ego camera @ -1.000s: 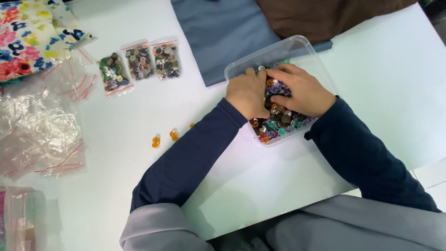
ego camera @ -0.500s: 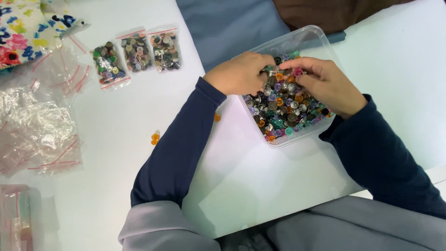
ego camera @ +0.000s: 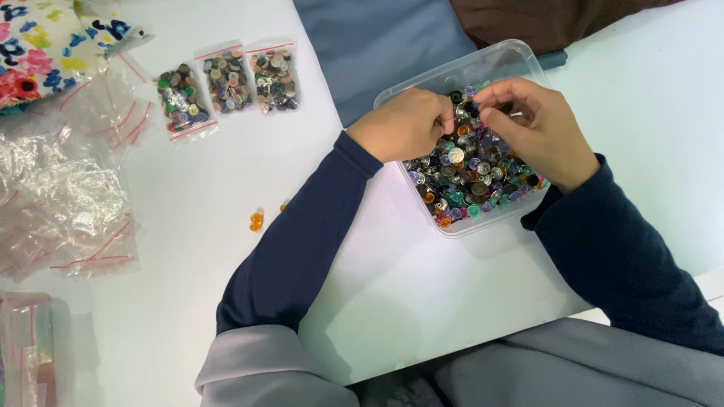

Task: Sorting small orange buttons from a mixed container and placing them into small plastic bags

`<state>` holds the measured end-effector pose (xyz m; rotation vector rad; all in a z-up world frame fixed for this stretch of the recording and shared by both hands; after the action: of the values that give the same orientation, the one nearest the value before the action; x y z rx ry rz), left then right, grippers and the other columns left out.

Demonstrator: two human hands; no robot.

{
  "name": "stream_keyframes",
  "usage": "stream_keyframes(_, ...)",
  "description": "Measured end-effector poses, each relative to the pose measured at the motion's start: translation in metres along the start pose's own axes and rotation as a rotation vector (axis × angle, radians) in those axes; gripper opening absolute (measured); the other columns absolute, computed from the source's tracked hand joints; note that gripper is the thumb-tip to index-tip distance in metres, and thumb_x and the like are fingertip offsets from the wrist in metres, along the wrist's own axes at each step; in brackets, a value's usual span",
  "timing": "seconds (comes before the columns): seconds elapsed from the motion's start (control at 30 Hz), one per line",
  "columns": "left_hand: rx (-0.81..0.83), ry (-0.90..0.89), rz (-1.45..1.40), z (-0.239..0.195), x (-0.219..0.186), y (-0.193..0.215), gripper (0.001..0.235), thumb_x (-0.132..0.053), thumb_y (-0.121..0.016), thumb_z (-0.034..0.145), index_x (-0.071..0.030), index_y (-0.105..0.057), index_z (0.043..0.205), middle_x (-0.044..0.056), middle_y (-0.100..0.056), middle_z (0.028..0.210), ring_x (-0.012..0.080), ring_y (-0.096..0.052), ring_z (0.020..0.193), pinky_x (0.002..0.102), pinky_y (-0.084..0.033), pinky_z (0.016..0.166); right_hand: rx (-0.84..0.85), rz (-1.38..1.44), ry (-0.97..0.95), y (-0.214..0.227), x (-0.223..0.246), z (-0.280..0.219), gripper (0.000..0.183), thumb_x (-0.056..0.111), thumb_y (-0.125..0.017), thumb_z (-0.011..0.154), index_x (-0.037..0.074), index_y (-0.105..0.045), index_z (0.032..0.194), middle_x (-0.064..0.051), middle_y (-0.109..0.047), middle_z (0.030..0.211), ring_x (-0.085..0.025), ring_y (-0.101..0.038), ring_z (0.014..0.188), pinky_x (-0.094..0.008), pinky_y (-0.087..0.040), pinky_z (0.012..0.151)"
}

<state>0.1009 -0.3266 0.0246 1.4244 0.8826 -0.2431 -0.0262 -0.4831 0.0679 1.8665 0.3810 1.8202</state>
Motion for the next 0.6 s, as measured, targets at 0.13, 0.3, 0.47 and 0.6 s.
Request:
stream_keyframes(0.13, -0.124, -0.138, -0.021, -0.010, -0.001, 0.001, 0.013, -0.004, -0.056, 0.089, -0.008, -0.068, 0.091, 0.016, -0.072, 0.080, 0.0384, -0.072, 0.082, 0.045, -0.058, 0.073, -0.021, -0.254, 0.335, -0.010, -0.008, 0.000, 0.023, -0.007, -0.076, 0.093, 0.002, -0.076, 0.114, -0.016, -0.073, 0.094, -0.031, -0.069, 0.086, -0.036, -0.056, 0.066)
stream_keyframes(0.3, -0.212, -0.037, 0.063, -0.011, 0.001, -0.004, 0.024, -0.006, -0.067, 0.082, -0.008, -0.060, 0.105, 0.017, -0.068, 0.094, 0.0395, -0.073, 0.091, 0.045, -0.061, 0.076, 0.083, -0.372, 0.324, -0.018, 0.003, -0.001, 0.021, -0.004, -0.077, 0.087, -0.001, -0.075, 0.108, -0.018, -0.073, 0.093, -0.039, -0.071, 0.096, -0.045, -0.057, 0.077)
stream_keyframes(0.47, -0.285, -0.061, 0.032, -0.020, -0.013, -0.003, 0.036, -0.009, -0.076, 0.081, -0.004, -0.059, 0.113, 0.020, -0.062, 0.099, 0.0423, -0.072, 0.093, 0.045, -0.062, 0.076, 0.097, -0.250, 0.299, -0.015, 0.013, -0.003, 0.016, -0.003, -0.078, 0.089, -0.003, -0.074, 0.105, -0.018, -0.074, 0.091, -0.036, -0.072, 0.093, -0.043, -0.057, 0.077)
stream_keyframes(0.6, -0.332, -0.157, -0.031, -0.041, -0.042, 0.011, 0.042, 0.001, -0.075, 0.080, 0.001, -0.057, 0.119, 0.029, -0.061, 0.111, 0.0509, -0.069, 0.101, 0.053, -0.060, 0.084, 0.161, 0.029, 0.219, -0.007, 0.030, -0.004, 0.019, -0.003, -0.066, 0.098, -0.006, -0.069, 0.117, -0.024, -0.075, 0.095, -0.029, -0.074, 0.088, -0.040, -0.058, 0.083)
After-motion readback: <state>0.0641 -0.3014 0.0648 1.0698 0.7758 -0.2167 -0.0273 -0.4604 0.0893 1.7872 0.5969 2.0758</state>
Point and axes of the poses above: each hand's wrist, its own z-axis towards the middle knuckle, its own y-axis out of the back of the hand, x = y × z, the point moved 2 cm from there along z, towards the middle knuckle
